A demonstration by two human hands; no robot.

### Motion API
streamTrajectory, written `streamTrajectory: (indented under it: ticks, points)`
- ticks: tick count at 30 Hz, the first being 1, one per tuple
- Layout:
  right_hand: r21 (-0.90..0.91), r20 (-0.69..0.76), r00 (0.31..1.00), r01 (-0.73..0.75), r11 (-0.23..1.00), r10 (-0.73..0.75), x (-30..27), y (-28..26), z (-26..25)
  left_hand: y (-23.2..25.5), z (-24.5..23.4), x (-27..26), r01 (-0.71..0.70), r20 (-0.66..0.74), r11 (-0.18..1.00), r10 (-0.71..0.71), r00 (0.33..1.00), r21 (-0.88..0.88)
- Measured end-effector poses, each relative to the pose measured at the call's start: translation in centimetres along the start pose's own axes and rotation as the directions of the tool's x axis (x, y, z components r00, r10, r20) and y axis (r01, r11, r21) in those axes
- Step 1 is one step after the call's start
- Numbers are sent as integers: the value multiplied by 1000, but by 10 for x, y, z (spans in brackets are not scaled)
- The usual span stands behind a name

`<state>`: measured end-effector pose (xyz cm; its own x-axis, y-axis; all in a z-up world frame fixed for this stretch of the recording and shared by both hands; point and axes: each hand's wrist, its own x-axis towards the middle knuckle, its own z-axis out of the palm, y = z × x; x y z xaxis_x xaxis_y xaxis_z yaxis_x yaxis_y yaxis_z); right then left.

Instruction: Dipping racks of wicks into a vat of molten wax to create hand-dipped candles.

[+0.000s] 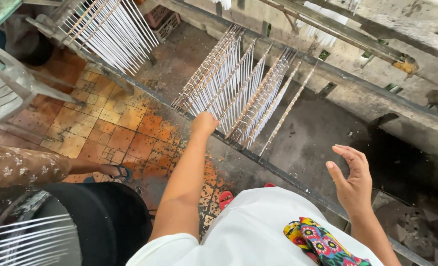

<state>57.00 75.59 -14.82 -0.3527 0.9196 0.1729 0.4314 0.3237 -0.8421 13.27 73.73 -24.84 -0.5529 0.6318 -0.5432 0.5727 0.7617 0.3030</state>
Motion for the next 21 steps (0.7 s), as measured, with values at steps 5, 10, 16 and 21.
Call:
streamTrajectory:
  ticks: [5,10,16,21]
  points:
    - [62,5,997,71,996,-72,0,4,6,5,5,5,64,31,996,-66,997,62]
    - [48,11,998,53,997,-54,0,2,8,3,-1,-8,-7,-58,1000,6,998,-19]
    - [110,96,994,47,993,-57,4,8,11,8,50,-40,-316,-255,949,306,917,2]
    - [-8,355,932,74,997,-66,2,0,18,32,112,-30,-362,-164,932,360,919,19]
